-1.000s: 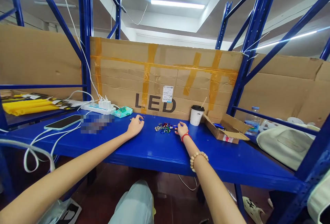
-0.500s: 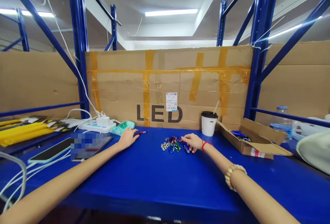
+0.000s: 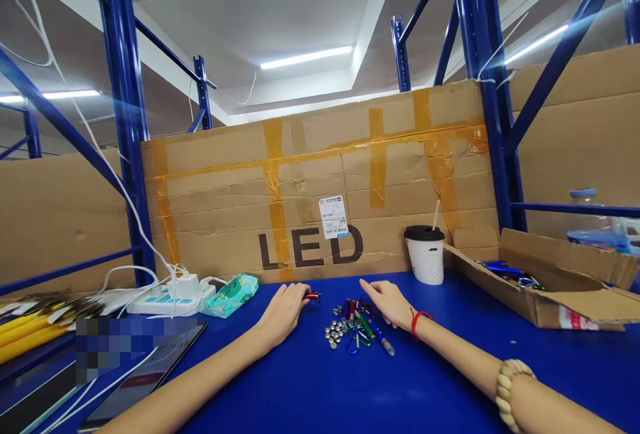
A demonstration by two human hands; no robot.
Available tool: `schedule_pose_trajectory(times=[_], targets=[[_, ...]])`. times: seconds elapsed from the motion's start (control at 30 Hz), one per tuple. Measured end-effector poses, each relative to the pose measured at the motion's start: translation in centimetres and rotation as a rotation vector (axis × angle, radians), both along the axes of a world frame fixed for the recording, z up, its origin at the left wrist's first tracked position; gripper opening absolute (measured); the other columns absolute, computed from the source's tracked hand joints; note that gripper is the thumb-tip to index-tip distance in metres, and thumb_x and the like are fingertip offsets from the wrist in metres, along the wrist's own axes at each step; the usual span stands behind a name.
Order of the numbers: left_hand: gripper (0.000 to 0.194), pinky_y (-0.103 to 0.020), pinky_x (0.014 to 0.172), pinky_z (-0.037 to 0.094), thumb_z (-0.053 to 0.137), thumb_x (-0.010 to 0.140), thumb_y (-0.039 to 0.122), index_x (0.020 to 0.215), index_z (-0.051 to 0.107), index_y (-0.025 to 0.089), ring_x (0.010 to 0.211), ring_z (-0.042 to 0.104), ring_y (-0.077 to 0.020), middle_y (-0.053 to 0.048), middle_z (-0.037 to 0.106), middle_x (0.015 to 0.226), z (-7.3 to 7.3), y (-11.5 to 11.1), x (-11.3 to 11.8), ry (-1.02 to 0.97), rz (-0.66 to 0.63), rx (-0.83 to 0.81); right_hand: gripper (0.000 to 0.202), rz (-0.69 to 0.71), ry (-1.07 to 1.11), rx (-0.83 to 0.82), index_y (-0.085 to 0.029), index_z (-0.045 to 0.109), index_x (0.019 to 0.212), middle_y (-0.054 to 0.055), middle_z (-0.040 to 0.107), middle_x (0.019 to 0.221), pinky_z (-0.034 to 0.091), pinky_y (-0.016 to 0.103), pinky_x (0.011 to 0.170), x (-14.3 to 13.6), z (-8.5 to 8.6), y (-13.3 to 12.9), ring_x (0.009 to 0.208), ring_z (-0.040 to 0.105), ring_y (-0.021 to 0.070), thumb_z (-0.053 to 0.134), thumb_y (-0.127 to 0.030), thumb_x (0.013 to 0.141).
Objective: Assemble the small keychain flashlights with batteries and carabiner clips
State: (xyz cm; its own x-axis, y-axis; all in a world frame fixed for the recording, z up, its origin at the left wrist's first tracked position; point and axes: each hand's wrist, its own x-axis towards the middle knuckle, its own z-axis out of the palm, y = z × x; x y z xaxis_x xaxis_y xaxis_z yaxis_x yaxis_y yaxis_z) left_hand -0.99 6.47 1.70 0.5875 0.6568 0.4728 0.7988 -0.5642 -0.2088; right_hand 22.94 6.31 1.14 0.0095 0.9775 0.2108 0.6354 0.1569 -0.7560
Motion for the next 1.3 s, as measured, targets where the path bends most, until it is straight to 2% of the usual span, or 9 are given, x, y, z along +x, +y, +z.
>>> schedule_pose_trajectory(times=[0.1, 0.2, 0.33, 0.43, 0.5, 0.7, 0.77, 0.97, 1.3], targets=[[0.023, -0.033, 0.075, 0.039, 0.025, 0.091, 0.021, 0.105, 0.043, 0.017, 0.086, 0.053, -0.0194, -0.007, 0.058, 0.098, -0.2, 0.1, 1.8, -0.016, -0.137, 0.095, 0.044, -0.024, 0.056, 0.191, -0.021, 0.031, 0.051, -0.006, 0.032, 0.039, 0.029, 0.021, 0.036, 0.1, -0.3, -0.1, 0.034, 0.035, 0.0084, 0.031, -0.055, 0.079], [0.021, -0.032, 0.071, 0.040, 0.027, 0.091, 0.023, 0.104, 0.042, 0.016, 0.081, 0.054, -0.0187, -0.007, 0.059, 0.093, -0.5, 0.2, 3.1, -0.053, -0.229, 0.164, 0.043, 0.055, 0.080, 0.385, -0.019, 0.042, 0.054, -0.003, 0.043, 0.049, 0.035, 0.021, 0.047, -0.1, -0.1, -0.8, 0.047, 0.042, 0.0098, 0.034, -0.053, 0.080], [0.021, -0.030, 0.064, 0.041, 0.027, 0.091, 0.025, 0.101, 0.042, 0.015, 0.073, 0.055, -0.0182, -0.007, 0.059, 0.085, -0.7, 0.4, 3.4, -0.044, -0.352, 0.268, 0.041, 0.156, 0.106, 0.411, -0.018, 0.058, 0.075, 0.002, 0.057, 0.068, 0.037, 0.021, 0.045, -0.7, 0.7, -2.5, 0.048, 0.045, 0.0094, 0.032, -0.049, 0.084], [0.021, -0.030, 0.061, 0.041, 0.026, 0.092, 0.025, 0.102, 0.040, 0.014, 0.071, 0.055, -0.0178, -0.006, 0.059, 0.083, -0.7, 0.6, 3.2, -0.063, -0.412, 0.321, 0.034, 0.304, -0.074, 0.508, -0.019, 0.061, 0.091, 0.005, 0.060, 0.088, 0.042, 0.022, 0.055, -1.0, 1.0, -3.7, 0.060, 0.052, 0.0101, 0.036, -0.040, 0.087], [0.021, -0.029, 0.060, 0.042, 0.025, 0.092, 0.024, 0.101, 0.040, 0.014, 0.069, 0.055, -0.0174, -0.006, 0.058, 0.082, -0.7, 0.7, 3.1, -0.075, -0.439, 0.333, 0.029, 0.360, -0.187, 0.557, -0.020, 0.060, 0.100, 0.005, 0.058, 0.096, 0.043, 0.022, 0.057, -1.1, 0.9, -4.0, 0.060, 0.052, 0.0090, 0.041, -0.037, 0.086], [0.021, -0.028, 0.059, 0.042, 0.021, 0.093, 0.021, 0.104, 0.038, 0.014, 0.069, 0.054, -0.0161, -0.005, 0.058, 0.081, -0.7, 0.8, 2.9, -0.075, -0.516, 0.310, 0.030, 0.334, -0.309, 0.616, -0.023, 0.055, 0.110, 0.006, 0.055, 0.106, 0.045, 0.022, 0.056, -1.1, 0.2, -3.7, 0.060, 0.052, 0.0076, 0.046, -0.035, 0.084], [0.022, -0.027, 0.060, 0.042, 0.021, 0.093, 0.021, 0.106, 0.037, 0.014, 0.069, 0.054, -0.0157, -0.004, 0.058, 0.080, -0.7, 0.9, 2.8, -0.046, -0.533, 0.298, 0.031, 0.333, -0.314, 0.615, -0.023, 0.054, 0.113, 0.006, 0.057, 0.105, 0.046, 0.022, 0.056, -1.1, 0.1, -3.5, 0.059, 0.052, 0.0075, 0.045, -0.034, 0.085], [0.023, -0.027, 0.060, 0.043, 0.025, 0.092, 0.018, 0.112, 0.036, 0.014, 0.070, 0.052, -0.0162, -0.003, 0.056, 0.080, -0.8, 1.1, 2.8, 0.021, -0.529, 0.301, 0.032, 0.314, -0.339, 0.614, -0.019, 0.058, 0.109, 0.003, 0.063, 0.080, 0.046, 0.021, 0.057, -1.0, -0.2, -2.9, 0.058, 0.053, 0.0095, 0.047, -0.037, 0.084], [0.020, -0.029, 0.058, 0.043, 0.025, 0.092, 0.023, 0.095, 0.043, 0.014, 0.068, 0.054, -0.0176, -0.005, 0.057, 0.079, -0.8, 0.8, 2.9, 0.045, -0.450, 0.333, 0.034, 0.259, -0.584, 0.794, -0.022, 0.054, 0.117, 0.005, 0.064, 0.097, 0.048, 0.022, 0.063, -1.0, 0.0, -3.7, 0.078, 0.062, 0.0132, 0.037, -0.034, 0.089]])
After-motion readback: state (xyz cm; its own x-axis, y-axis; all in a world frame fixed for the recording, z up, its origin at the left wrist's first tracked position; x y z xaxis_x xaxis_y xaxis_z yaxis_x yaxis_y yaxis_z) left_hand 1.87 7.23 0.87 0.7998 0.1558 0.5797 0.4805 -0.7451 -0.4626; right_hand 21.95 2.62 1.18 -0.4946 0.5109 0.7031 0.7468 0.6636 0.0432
